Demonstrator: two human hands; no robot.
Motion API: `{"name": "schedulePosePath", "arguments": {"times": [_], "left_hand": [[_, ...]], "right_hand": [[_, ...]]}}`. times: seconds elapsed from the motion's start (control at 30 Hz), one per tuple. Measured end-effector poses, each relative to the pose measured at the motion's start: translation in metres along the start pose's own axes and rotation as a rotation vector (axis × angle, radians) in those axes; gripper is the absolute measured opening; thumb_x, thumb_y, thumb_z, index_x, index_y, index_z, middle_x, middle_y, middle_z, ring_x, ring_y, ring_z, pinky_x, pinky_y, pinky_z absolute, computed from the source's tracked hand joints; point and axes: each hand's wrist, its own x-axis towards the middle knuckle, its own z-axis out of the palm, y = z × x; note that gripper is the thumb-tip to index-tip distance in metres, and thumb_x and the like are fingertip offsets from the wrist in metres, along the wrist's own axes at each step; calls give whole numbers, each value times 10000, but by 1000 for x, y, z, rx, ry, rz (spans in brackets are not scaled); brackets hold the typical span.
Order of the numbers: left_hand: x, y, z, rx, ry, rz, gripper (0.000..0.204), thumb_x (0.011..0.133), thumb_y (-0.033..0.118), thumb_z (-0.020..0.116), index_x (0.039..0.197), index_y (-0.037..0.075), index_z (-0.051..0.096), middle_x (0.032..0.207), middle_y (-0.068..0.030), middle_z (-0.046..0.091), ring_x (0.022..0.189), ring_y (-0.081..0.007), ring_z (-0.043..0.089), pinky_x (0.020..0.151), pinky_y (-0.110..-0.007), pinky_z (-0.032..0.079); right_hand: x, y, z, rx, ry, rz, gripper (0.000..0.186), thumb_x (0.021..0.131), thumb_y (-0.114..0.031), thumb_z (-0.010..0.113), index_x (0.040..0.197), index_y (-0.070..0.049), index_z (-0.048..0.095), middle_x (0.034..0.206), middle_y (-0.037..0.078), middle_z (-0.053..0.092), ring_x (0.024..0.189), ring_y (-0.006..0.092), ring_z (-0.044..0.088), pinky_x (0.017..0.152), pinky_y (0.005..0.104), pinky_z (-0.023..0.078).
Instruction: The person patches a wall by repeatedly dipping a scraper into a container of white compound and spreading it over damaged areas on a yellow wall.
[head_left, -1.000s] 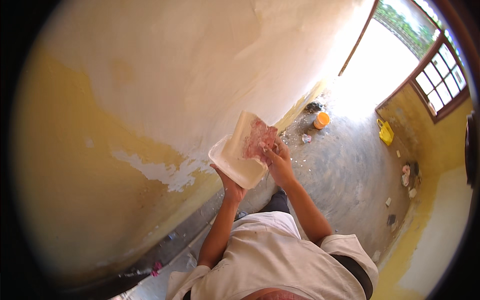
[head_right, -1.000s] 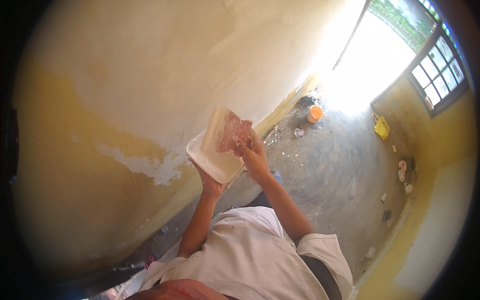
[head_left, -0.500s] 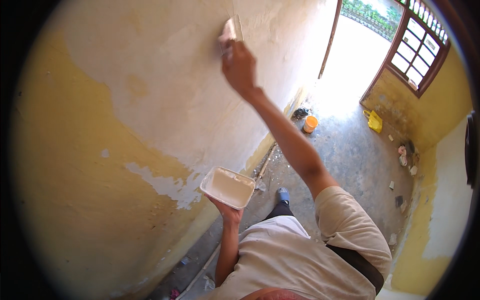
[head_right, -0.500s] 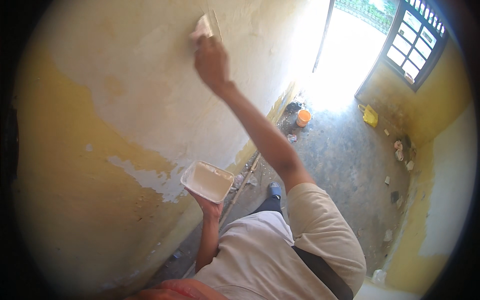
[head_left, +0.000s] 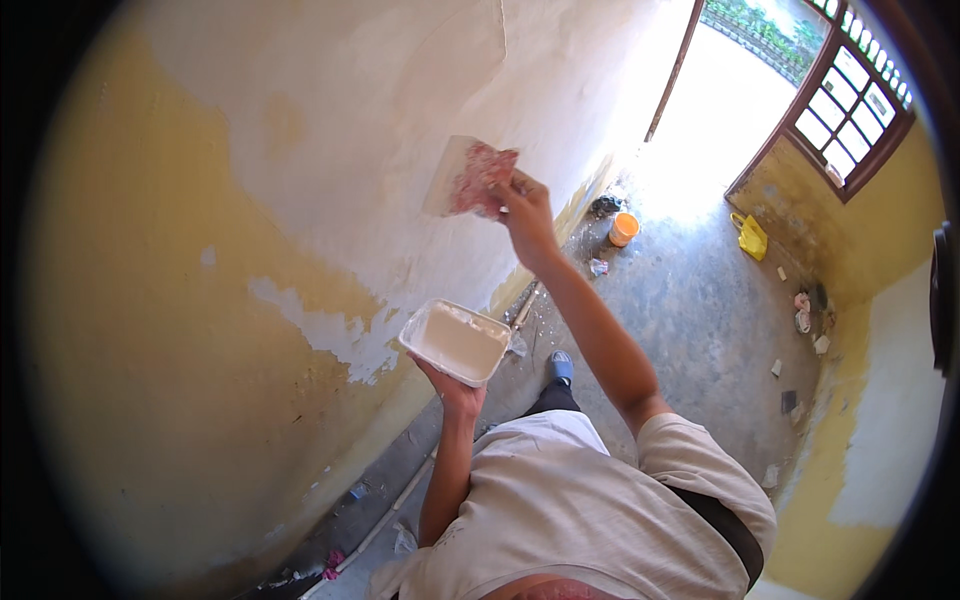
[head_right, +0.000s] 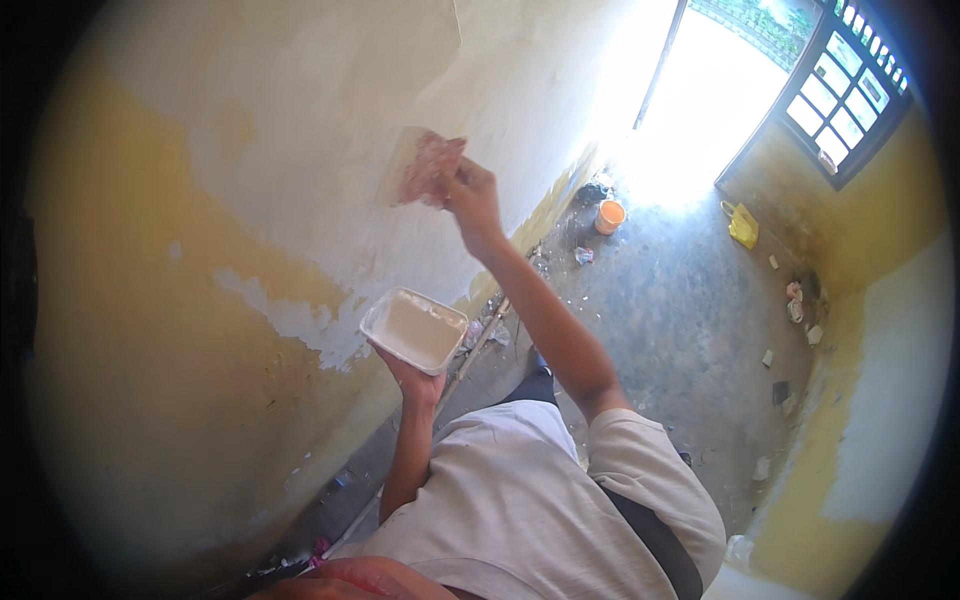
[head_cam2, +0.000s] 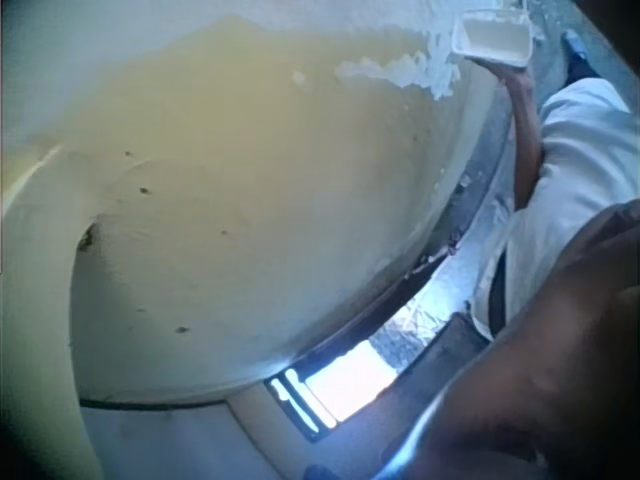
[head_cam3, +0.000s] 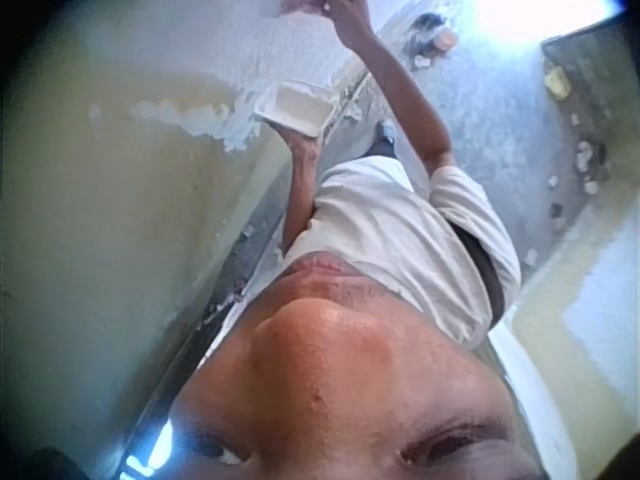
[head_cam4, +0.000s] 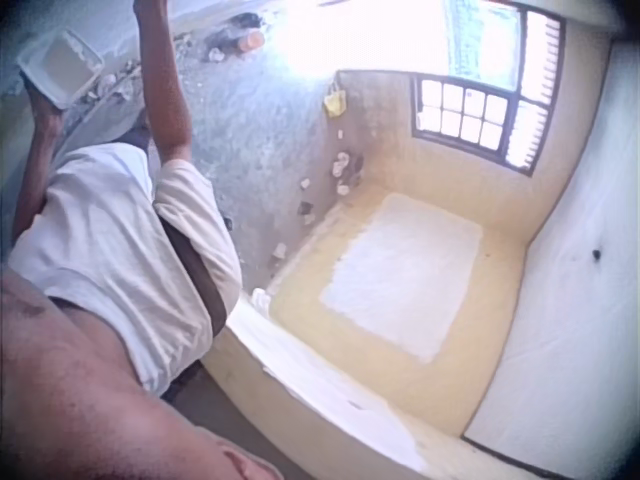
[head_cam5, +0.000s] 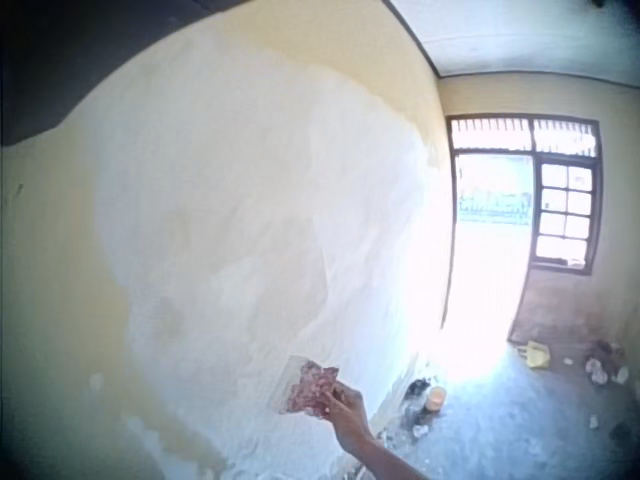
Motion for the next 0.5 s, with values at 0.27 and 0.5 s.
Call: {"name": "schedulePosePath", "arguments": {"times": [0.27,0.5], "left_hand": [[-6,4,1,-84,5,-13,817,955,800,374,1550,241,415,1526,29,496,1388,-206,498,1151,-441,439],[-10,7,21,-66,-61,13,823,952,806,369,1559,252,406,1537,24,489,1404,-231,482,1164,-475,418]], "right_hand": [[50,-5,-68,-88,-4,26,227,1041,-130,558,1154,52,633,1072,110,708,926,186,704,962,378,605],[172,-59,-45,-142,-76,6,250,924,-76,654,1014,153,609,997,218,698,884,302,748,854,352,657]]}}
